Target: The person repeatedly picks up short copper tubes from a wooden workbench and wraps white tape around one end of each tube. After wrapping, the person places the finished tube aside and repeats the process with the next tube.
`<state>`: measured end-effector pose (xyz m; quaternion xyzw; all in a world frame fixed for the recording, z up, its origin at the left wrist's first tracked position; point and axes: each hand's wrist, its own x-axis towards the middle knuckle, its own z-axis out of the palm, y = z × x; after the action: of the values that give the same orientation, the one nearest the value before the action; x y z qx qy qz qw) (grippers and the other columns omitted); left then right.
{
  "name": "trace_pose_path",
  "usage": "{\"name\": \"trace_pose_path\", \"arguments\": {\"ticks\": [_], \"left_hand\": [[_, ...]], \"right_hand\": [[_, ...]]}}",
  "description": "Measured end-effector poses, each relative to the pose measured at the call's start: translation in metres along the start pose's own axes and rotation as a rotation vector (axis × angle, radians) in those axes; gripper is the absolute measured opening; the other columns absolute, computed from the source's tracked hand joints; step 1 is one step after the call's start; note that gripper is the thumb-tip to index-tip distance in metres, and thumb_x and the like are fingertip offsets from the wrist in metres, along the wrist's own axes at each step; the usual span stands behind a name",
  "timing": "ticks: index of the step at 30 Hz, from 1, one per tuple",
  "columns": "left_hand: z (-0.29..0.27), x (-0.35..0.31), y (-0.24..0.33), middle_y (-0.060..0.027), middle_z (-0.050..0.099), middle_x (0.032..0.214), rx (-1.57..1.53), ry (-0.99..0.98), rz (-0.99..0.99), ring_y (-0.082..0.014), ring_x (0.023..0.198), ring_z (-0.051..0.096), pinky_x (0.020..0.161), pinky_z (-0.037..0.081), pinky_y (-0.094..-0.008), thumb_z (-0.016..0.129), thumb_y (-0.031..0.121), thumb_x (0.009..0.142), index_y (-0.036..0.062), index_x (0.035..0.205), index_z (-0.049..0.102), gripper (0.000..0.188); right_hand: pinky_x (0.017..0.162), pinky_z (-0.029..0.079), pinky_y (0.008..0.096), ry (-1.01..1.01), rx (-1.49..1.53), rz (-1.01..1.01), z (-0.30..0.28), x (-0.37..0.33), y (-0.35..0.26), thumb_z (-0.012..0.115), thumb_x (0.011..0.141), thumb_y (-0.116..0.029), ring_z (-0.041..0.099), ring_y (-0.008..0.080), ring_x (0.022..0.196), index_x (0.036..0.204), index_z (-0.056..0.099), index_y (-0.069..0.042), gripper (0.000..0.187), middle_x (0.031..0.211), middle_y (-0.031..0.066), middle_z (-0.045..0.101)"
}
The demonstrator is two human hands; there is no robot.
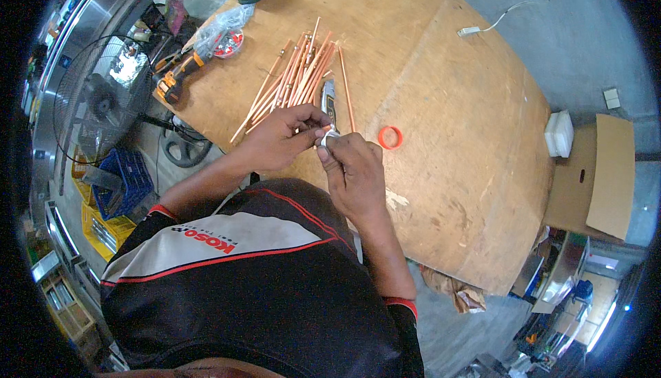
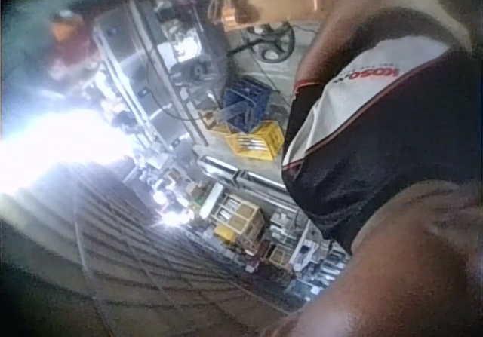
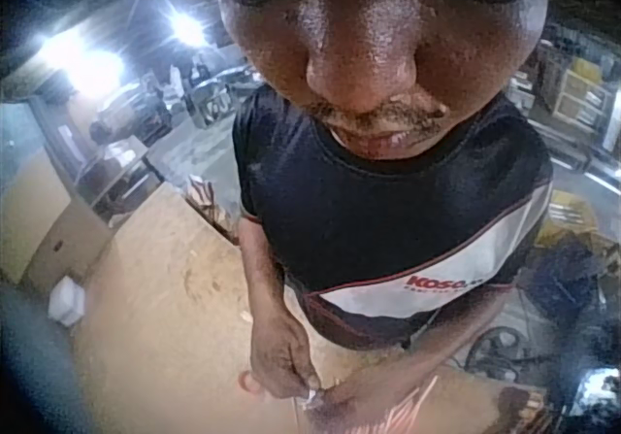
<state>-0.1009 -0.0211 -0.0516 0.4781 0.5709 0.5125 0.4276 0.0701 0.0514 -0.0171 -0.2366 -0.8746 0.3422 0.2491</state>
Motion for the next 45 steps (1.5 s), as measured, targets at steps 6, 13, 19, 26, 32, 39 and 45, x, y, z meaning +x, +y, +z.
{"name": "trace_pose_path", "arguments": {"ticks": [6, 13, 19, 26, 32, 39, 45], "left_hand": [[-0.011, -0.008, 0.027, -0.0123, 0.066, 0.088, 0.339, 0.03, 0.113, -0.0265, 0.08, 0.066, 0.072, 0.052, -0.0366, 0.069, 0.015, 0.085, 0.0071, 0.119, 0.063, 0.035], [-0.008, -0.007, 0.018, -0.0087, 0.065, 0.089, 0.64, 0.119, 0.4, -0.0294, 0.084, 0.063, 0.075, 0.051, -0.0392, 0.072, 0.017, 0.08, 0.0129, 0.113, 0.068, 0.033], [-0.006, -0.007, 0.012, -0.0058, 0.06, 0.083, 0.618, 0.156, 0.518, -0.0269, 0.08, 0.061, 0.069, 0.049, -0.039, 0.072, 0.016, 0.079, 0.0148, 0.101, 0.071, 0.022], [-0.002, -0.008, 0.011, -0.0046, 0.061, 0.083, 0.573, 0.217, 0.533, -0.0248, 0.08, 0.062, 0.069, 0.05, -0.0368, 0.072, 0.014, 0.079, 0.0127, 0.093, 0.072, 0.014], [-0.002, -0.008, 0.016, -0.007, 0.063, 0.086, 0.531, 0.194, 0.458, -0.0253, 0.083, 0.063, 0.07, 0.05, -0.0369, 0.074, 0.016, 0.081, 0.0093, 0.098, 0.073, 0.018], [0.002, -0.011, 0.018, -0.0111, 0.064, 0.092, 0.319, 0.067, 0.287, -0.0266, 0.087, 0.065, 0.076, 0.051, -0.036, 0.063, 0.014, 0.092, 0.0032, 0.108, 0.068, 0.02], [0.005, -0.011, 0.013, -0.0117, 0.065, 0.093, 0.285, 0.069, 0.281, -0.0266, 0.086, 0.065, 0.075, 0.051, -0.0344, 0.061, 0.013, 0.094, 0.0023, 0.109, 0.067, 0.02]], "right_hand": [[0.072, 0.039, 0.0407, -0.039, -0.099, 0.109, -0.001, -0.003, 0.002, 0.063, 0.091, -0.02, 0.056, 0.0305, 0.076, 0.099, 0.067, -0.005, 0.017, 0.082, 0.0112, 0.057], [0.064, 0.04, 0.0392, -0.06, -0.135, 0.081, -0.005, -0.001, -0.001, 0.065, 0.09, -0.015, 0.055, 0.0301, 0.069, 0.093, 0.067, -0.002, 0.013, 0.076, 0.0129, 0.056], [0.06, 0.041, 0.0376, -0.021, -0.168, 0.08, -0.004, -0.003, -0.003, 0.066, 0.09, -0.012, 0.054, 0.0277, 0.064, 0.087, 0.065, -0.001, 0.012, 0.074, 0.0121, 0.056], [0.06, 0.042, 0.0361, 0.058, -0.208, 0.05, 0.001, -0.006, -0.007, 0.066, 0.09, -0.01, 0.055, 0.0256, 0.064, 0.087, 0.065, 0.0, 0.011, 0.074, 0.012, 0.057], [0.069, 0.043, 0.0402, 0.079, 0.016, 0.232, 0.01, -0.014, 0.002, 0.062, 0.092, -0.017, 0.058, 0.0303, 0.075, 0.094, 0.067, -0.002, 0.016, 0.081, 0.0134, 0.059], [0.061, 0.043, 0.037, 0.116, 0.104, 0.195, 0.011, -0.012, 0.006, 0.061, 0.094, -0.017, 0.056, 0.0266, 0.066, 0.093, 0.066, 0.001, 0.018, 0.077, 0.0142, 0.056], [0.062, 0.043, 0.0341, 0.15, 0.181, 0.162, 0.014, -0.007, 0.007, 0.061, 0.095, -0.016, 0.057, 0.0231, 0.067, 0.094, 0.066, 0.001, 0.018, 0.077, 0.0128, 0.056]]}}
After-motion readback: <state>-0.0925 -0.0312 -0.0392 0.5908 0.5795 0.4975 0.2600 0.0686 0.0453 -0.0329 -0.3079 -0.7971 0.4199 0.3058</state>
